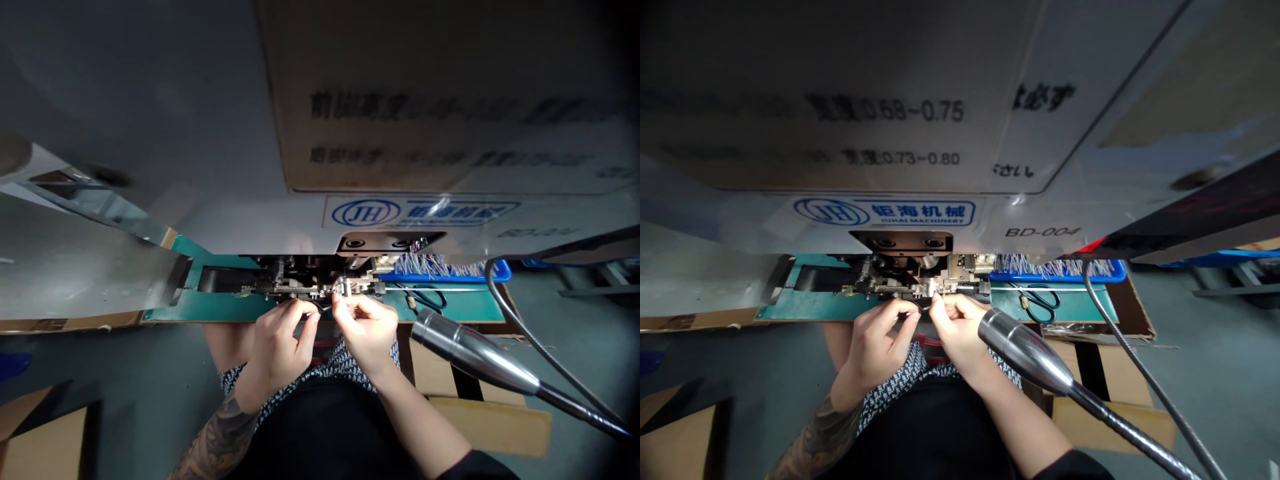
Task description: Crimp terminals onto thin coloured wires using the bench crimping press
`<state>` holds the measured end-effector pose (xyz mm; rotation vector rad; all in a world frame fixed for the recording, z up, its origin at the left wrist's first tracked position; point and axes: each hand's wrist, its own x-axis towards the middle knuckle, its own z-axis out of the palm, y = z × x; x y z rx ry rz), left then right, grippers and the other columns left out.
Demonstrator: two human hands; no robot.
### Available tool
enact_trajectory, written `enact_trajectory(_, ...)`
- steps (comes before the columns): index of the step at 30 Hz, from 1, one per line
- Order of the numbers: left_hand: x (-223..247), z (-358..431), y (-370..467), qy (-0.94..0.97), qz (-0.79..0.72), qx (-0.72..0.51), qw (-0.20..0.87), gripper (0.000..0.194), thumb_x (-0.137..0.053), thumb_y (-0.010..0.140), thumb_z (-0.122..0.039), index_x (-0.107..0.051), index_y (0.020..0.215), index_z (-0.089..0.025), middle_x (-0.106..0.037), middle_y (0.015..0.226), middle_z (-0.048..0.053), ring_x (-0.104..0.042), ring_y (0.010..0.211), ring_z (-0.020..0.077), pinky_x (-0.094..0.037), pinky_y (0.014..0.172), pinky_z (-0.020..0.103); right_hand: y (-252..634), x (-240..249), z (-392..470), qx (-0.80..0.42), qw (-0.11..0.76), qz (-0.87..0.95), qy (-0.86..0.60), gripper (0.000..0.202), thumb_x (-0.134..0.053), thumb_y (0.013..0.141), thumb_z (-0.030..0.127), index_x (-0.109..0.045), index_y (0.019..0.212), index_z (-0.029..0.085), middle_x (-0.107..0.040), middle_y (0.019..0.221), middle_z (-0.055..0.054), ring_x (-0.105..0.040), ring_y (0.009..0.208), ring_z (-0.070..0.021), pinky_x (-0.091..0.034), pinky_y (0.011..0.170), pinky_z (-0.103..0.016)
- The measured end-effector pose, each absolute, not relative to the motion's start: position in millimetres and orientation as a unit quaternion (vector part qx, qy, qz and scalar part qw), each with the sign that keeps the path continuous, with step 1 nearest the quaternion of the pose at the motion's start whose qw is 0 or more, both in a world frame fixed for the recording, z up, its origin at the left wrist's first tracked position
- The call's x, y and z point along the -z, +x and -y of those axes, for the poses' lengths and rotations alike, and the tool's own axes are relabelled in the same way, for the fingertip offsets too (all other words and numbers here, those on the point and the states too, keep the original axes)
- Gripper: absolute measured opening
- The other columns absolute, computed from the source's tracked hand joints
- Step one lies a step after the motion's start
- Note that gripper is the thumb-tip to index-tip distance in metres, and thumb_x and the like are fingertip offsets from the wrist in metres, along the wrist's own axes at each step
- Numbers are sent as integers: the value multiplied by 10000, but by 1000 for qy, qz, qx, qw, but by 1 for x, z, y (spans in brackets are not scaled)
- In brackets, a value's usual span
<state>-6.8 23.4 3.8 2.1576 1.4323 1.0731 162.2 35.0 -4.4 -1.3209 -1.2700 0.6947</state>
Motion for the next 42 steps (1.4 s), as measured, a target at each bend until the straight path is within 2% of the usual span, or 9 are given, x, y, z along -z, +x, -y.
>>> enact_trajectory(3,-3,-23,-8,761,-501,-375,174,91,-623,1038,-146,-675,983,-197,-786,879,27,-766,795,190,-559,752,319,163,4,-35,-303,563,536,-551,247,-793,938,233,-747,701,178,-586,522,44,-470,443,-103,-438,450,-246)
enact_trajectory(8,-4,-24,-10,764,-487,-370,207,111,-605,1049,-142,-664,975,-199,-758,863,20,-742,795,181,-543,739,321,167,2,-32,-411,549,474,-552,322,-801,951,344,-746,677,184,-630,499,22,-519,398,-119,-410,401,-240)
enact_trajectory(12,-9,-24,-13,776,-467,-356,230,119,-594,1052,-134,-654,974,-201,-742,873,23,-720,810,183,-541,746,336,178,4,-29,-393,537,531,-525,213,-798,941,295,-794,754,192,-658,543,19,-526,427,-126,-433,424,-248)
enact_trajectory(16,-15,-23,-15,807,-428,-336,229,166,-554,1055,-117,-649,945,-197,-738,861,34,-699,786,187,-542,727,348,193,2,-28,-378,465,637,-485,58,-828,895,262,-835,920,210,-579,553,57,-486,465,-125,-432,449,-262)
enact_trajectory(20,-19,-22,-14,823,-413,-327,212,173,-549,1044,-105,-651,930,-186,-732,837,36,-701,756,191,-535,686,348,201,-2,-27,-370,415,693,-459,107,-835,913,266,-797,820,232,-507,538,78,-480,482,-121,-413,482,-273)
enact_trajectory(23,-21,-20,-13,819,-421,-336,197,159,-566,1033,-92,-642,926,-182,-727,828,31,-696,740,188,-542,689,348,202,1,-26,-363,436,697,-438,147,-786,955,204,-776,813,242,-545,571,68,-495,507,-124,-426,499,-275)
enact_trajectory(27,-25,-18,-12,814,-429,-350,174,153,-574,1031,-87,-634,932,-186,-725,828,31,-692,742,185,-560,704,346,198,8,-25,-316,513,698,-387,111,-776,933,129,-764,899,235,-678,675,41,-523,530,-123,-441,509,-271)
enact_trajectory(30,-28,-16,-11,816,-431,-349,165,161,-560,1038,-90,-630,939,-196,-718,825,30,-685,741,183,-559,699,341,195,11,-25,-287,547,698,-362,130,-741,925,97,-767,934,223,-706,685,23,-555,526,-132,-458,500,-274)
enact_trajectory(42,-23,-19,-8,793,-437,-363,221,143,-580,1040,-116,-635,935,-195,-721,831,29,-682,746,178,-540,713,340,190,14,-23,-257,572,658,-417,166,-766,899,69,-776,938,230,-752,737,12,-621,560,-145,-515,536,-282)
